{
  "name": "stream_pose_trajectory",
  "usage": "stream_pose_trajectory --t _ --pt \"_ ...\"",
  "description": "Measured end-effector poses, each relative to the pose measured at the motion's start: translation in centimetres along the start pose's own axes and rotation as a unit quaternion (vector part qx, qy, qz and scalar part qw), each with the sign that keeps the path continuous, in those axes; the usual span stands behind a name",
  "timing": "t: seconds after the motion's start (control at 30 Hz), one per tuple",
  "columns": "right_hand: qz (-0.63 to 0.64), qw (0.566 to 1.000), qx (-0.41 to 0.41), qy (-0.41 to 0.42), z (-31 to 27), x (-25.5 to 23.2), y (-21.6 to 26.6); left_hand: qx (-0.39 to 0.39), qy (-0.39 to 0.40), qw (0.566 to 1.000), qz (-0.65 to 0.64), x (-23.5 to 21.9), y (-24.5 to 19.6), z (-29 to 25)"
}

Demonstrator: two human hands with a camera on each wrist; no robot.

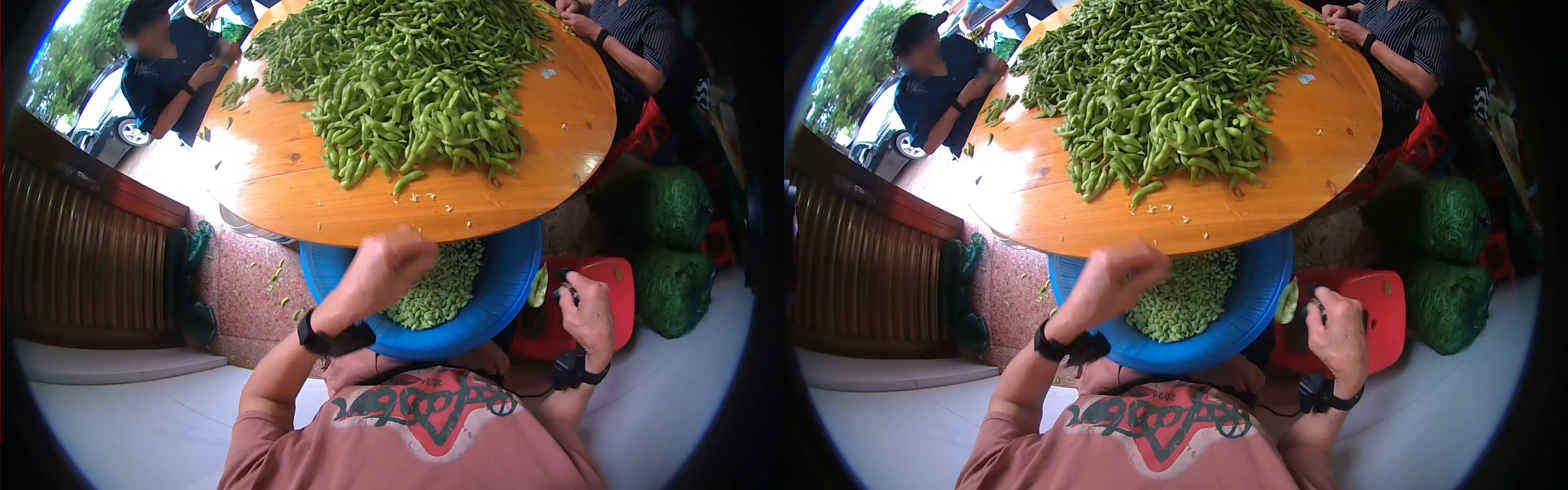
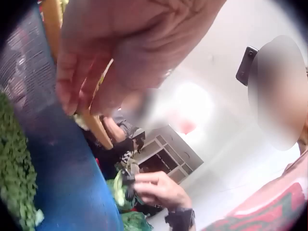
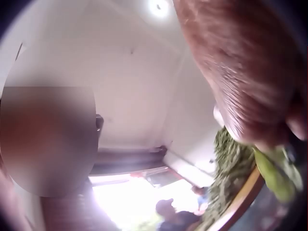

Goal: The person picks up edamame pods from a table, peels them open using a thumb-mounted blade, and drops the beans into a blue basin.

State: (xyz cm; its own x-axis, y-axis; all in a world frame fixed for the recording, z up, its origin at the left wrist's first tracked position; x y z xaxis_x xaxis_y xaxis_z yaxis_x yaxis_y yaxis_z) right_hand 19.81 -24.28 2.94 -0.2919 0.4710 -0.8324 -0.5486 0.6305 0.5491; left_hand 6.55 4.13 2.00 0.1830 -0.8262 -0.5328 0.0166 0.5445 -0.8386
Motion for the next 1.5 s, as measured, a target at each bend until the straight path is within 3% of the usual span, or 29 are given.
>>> stream_pose_trajectory --t 0.03,0.07,0.13,0.23,0.37,0.43,0.47,0.5,0.53,0.63,0.7,0.77,0.97,1.0,1.03,1.07,1.1,1.17,1.2,1.27,1.3,1.33,1.37,1.4,1.43,1.47,1.5 --pt "-0.049 0.998 0.001 -0.027 -0.1 -0.3 -1.0 -0.055 -0.063 0.996 0.018 -1.3 0.2 0.9" --pt "-0.06 0.998 0.02 -0.007 -0.1 -0.7 -1.5 -0.053 -0.065 0.996 0.018 -1.9 0.8 2.2" --pt "-0.029 0.999 0.013 -0.03 0.5 -0.6 -0.3 0.017 -0.208 0.964 0.166 -3.7 1.9 4.1" --pt "0.019 0.997 -0.019 -0.07 1.3 0.3 2.1 0.026 -0.197 0.943 0.267 -3.6 3.4 5.5" --pt "0.11 0.99 -0.046 -0.074 2.6 2.8 5.0 0.05 -0.228 0.93 0.284 -3.4 2.4 4.9" --pt "0.208 0.977 -0.023 -0.051 3.1 5.2 5.5 0.014 -0.175 0.984 0.028 -2.6 1.3 3.6" --pt "0.323 0.946 0.018 -0.004 3.0 6.2 6.5 0.012 -0.172 0.985 0.024 -1.9 0.5 2.6" --pt "0.433 0.899 0.055 0.042 3.1 7.1 7.6 -0.083 -0.121 0.973 -0.178 -0.6 0.8 1.9" --pt "0.515 0.848 0.08 0.091 3.0 8.3 8.2 -0.171 -0.064 0.911 -0.368 1.0 0.9 1.0" --pt "0.626 0.757 0.1 0.155 3.2 10.0 10.1 -0.16 -0.084 0.878 -0.443 3.5 1.1 -0.5" --pt "0.638 0.746 0.102 0.16 3.1 10.4 9.8 -0.154 -0.116 0.881 -0.433 4.5 1.9 -1.1" --pt "0.649 0.735 0.103 0.164 3.0 10.8 9.7 -0.08 -0.206 0.958 -0.184 3.9 1.7 -1.6" --pt "0.642 0.738 0.126 0.165 2.5 11.7 8.7 -0.016 -0.244 0.964 -0.109 4.1 0.3 -2.2" --pt "0.654 0.728 0.119 0.17 2.4 12.0 8.5 -0.126 -0.172 0.91 -0.356 5.1 1.8 -2.2" --pt "0.665 0.718 0.111 0.174 2.4 12.1 8.2 -0.226 -0.088 0.782 -0.574 6.7 2.3 -2.4" --pt "0.665 0.718 0.112 0.173 2.4 12.1 7.9 -0.227 -0.057 0.725 -0.648 7.5 2.1 -2.4" --pt "0.681 0.699 0.115 0.188 2.3 12.2 7.8 -0.228 -0.057 0.725 -0.648 7.7 2.0 -2.5" --pt "0.696 0.679 0.119 0.203 2.2 12.2 7.6 -0.236 -0.043 0.669 -0.704 8.3 1.8 -2.5" --pt "0.692 0.683 0.119 0.202 2.2 12.2 7.5 -0.238 -0.042 0.669 -0.703 8.0 1.6 -2.5" --pt "0.687 0.688 0.121 0.201 2.1 12.0 7.5 -0.227 -0.033 0.802 -0.552 6.7 1.4 -2.2" --pt "0.662 0.715 0.118 0.194 2.1 11.9 7.6 -0.228 -0.033 0.801 -0.552 6.7 1.7 -2.3" --pt "0.636 0.74 0.114 0.187 2.0 11.8 7.8 -0.181 -0.048 0.897 -0.401 6.1 2.0 -2.2" --pt "0.636 0.74 0.115 0.187 1.9 11.8 8.1 -0.129 -0.062 0.961 -0.236 5.5 2.0 -2.3" --pt "0.588 0.782 0.115 0.17 1.7 11.6 8.2 -0.071 -0.062 0.993 -0.073 4.3 0.5 -2.1" --pt "0.537 0.822 0.113 0.152 1.6 11.5 8.3 -0.072 -0.062 0.993 -0.073 4.4 0.8 -2.2" --pt "0.537 0.822 0.113 0.153 1.6 11.8 8.3 -0.006 -0.079 0.996 -0.039 4.6 0.7 -2.1" --pt "0.494 0.859 0.072 0.112 1.8 11.9 8.2 0.06 -0.095 0.994 -0.004 4.6 0.2 -2.1"
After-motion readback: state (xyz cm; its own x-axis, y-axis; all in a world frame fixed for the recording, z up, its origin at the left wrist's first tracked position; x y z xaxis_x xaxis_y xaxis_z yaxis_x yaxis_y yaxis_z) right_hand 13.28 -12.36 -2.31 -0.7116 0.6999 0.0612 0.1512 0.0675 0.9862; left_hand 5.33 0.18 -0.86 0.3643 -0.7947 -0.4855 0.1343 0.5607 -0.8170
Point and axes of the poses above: each hand's wrist, its own z-axis towards the middle knuckle, its own x-axis out of the palm, y = z × x, the point moved 5 cm from there along z, towards the middle knuckle, and after that the axes turned 3 degrees about -z, right-handed, at the moved point
